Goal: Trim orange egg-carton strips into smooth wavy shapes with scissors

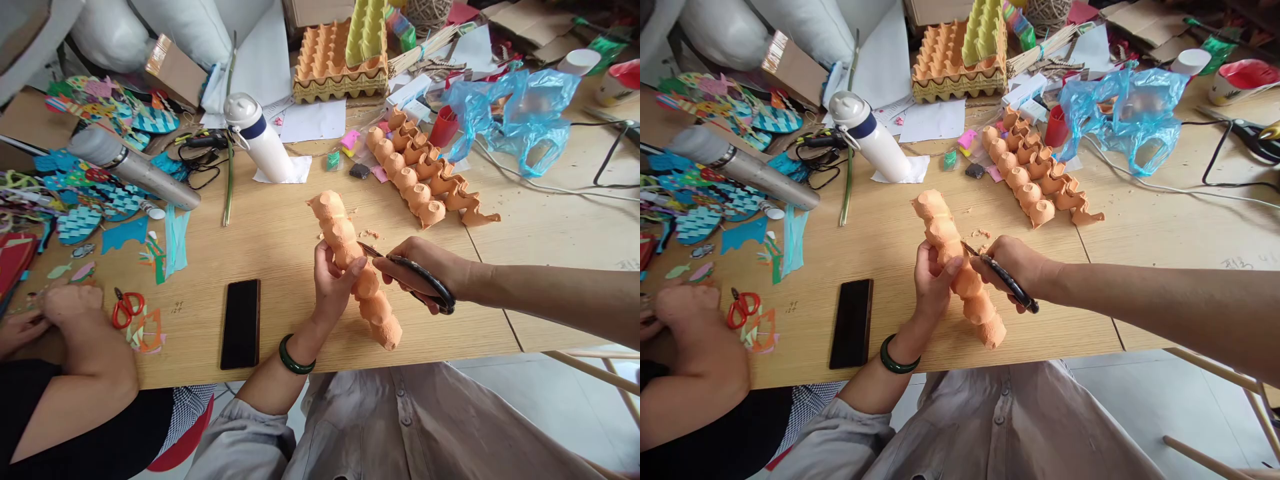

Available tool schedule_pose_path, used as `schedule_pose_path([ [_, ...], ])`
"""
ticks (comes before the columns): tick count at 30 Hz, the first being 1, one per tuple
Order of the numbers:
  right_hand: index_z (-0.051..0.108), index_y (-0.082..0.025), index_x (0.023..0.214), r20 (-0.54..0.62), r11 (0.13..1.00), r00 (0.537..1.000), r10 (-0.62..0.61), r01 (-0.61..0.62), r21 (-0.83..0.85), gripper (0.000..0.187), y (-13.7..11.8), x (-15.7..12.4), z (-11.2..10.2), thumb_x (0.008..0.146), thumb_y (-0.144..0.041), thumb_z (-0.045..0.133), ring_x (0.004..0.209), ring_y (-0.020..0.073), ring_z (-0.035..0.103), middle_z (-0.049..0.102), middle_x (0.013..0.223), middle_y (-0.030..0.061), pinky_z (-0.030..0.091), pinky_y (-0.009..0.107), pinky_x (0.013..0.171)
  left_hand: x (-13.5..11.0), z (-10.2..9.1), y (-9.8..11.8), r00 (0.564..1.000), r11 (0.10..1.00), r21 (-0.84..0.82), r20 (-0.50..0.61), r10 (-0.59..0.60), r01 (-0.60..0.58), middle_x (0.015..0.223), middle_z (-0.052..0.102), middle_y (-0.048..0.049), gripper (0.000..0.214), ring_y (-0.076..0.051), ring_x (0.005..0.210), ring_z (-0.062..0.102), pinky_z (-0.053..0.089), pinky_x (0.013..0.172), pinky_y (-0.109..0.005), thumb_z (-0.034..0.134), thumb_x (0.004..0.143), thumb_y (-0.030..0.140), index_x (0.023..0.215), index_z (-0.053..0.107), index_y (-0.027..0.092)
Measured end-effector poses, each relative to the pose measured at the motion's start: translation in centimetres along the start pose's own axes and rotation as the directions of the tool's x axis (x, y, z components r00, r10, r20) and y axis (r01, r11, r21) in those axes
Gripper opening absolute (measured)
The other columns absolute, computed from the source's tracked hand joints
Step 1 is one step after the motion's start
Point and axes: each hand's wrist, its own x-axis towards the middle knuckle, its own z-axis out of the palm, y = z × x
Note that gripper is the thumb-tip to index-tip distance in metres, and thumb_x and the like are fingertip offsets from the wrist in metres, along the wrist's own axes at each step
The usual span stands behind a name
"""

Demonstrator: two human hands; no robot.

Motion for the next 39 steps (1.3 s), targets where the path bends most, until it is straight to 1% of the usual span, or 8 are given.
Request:
schedule_pose_path([
  [6,0.053,-0.019,0.058,-0.044,0.994,0.997,0.064,-0.068,-0.091,0.035,-0.5,0.9,0.2,0.088,-0.034,0.063,0.027,0.0116,0.038,0.04,0.038,-0.0035,0.029,0.026,0.027,0.9,-0.3,-0.6,0.989,0.989,-0.017,0.005,-0.146,0.146,0.114,0.071,-0.0061,0.048,-0.033,0.109,0.069,0.053,0.093,-0.051,0.093,0.068,0.044,0.107,0.066,0.034],
  [12,0.057,-0.018,0.066,-0.001,0.994,0.995,0.103,-0.103,-0.047,0.031,0.8,2.2,0.0,0.09,-0.037,0.065,0.03,0.0105,0.04,0.039,0.041,-0.0057,0.033,0.025,0.03,1.3,-0.4,-0.3,0.994,0.993,-0.052,-0.031,-0.105,0.104,0.11,0.07,-0.0031,0.043,-0.02,0.102,0.067,0.051,0.095,-0.037,0.088,0.074,0.037,0.11,0.067,0.025],
  [20,0.061,-0.018,0.085,-0.106,0.989,0.984,-0.142,0.146,0.032,0.052,2.9,2.3,-1.7,0.073,-0.064,0.082,0.051,0.0111,0.055,0.053,0.063,-0.003,0.058,0.031,0.054,2.4,-1.1,1.7,0.959,0.925,-0.265,0.001,-0.283,0.274,0.103,0.072,-0.0046,0.03,-0.018,0.093,0.064,0.052,0.083,-0.03,0.068,0.081,0.036,0.105,0.072,0.019],
  [23,0.061,-0.018,0.088,-0.085,0.971,0.97,-0.227,0.232,0.051,0.06,3.9,2.5,-1.8,0.07,-0.072,0.079,0.057,0.0119,0.057,0.056,0.069,-0.0019,0.056,0.03,0.057,2.4,-0.8,2.2,0.93,0.887,-0.29,0.03,-0.366,0.359,0.099,0.073,-0.0057,0.029,-0.021,0.094,0.065,0.052,0.084,-0.032,0.067,0.081,0.039,0.1,0.073,0.018],
  [27,0.056,-0.019,0.076,-0.01,0.938,0.938,-0.346,0.346,0.018,0.068,4.6,2.7,-1.4,0.081,-0.087,0.053,0.063,0.0147,0.058,0.06,0.07,0.0033,0.051,0.03,0.06,2.3,-0.7,2.2,0.916,0.875,-0.28,0.042,-0.399,0.395,0.094,0.074,-0.0046,0.028,-0.024,0.096,0.068,0.054,0.084,-0.035,0.065,0.082,0.04,0.101,0.074,0.021],
  [34,0.05,-0.021,0.068,-0.057,0.957,0.955,-0.291,0.291,-0.018,0.065,4.4,2.6,-1.0,0.083,-0.084,0.053,0.053,0.0142,0.054,0.058,0.061,0.0026,0.044,0.031,0.056,2.3,-1.2,1.5,0.946,0.915,-0.24,0.106,-0.306,0.323,0.1,0.073,-0.0022,0.03,-0.015,0.083,0.063,0.053,0.075,-0.027,0.069,0.079,0.035,0.105,0.073,0.021],
  [37,0.06,-0.019,0.081,-0.15,0.924,0.912,-0.381,0.378,-0.052,0.057,4.9,3.3,-0.3,0.082,-0.075,0.062,0.056,0.0139,0.052,0.056,0.064,-0.0005,0.041,0.029,0.055,2.1,-1.2,1.4,0.952,0.928,-0.224,0.141,-0.27,0.297,0.103,0.072,-0.0023,0.033,-0.014,0.08,0.062,0.051,0.071,-0.026,0.072,0.078,0.036,0.107,0.072,0.02],
  [39,0.066,-0.017,0.098,-0.289,0.879,0.831,-0.475,0.458,-0.129,0.054,5.3,4.0,0.2,0.082,-0.069,0.066,0.061,0.0137,0.05,0.057,0.068,-0.0012,0.039,0.028,0.057,1.9,-1.1,1.4,0.955,0.935,-0.208,0.139,-0.264,0.288,0.1,0.071,-0.0019,0.034,-0.013,0.077,0.06,0.05,0.068,-0.026,0.073,0.078,0.038,0.108,0.071,0.021],
])
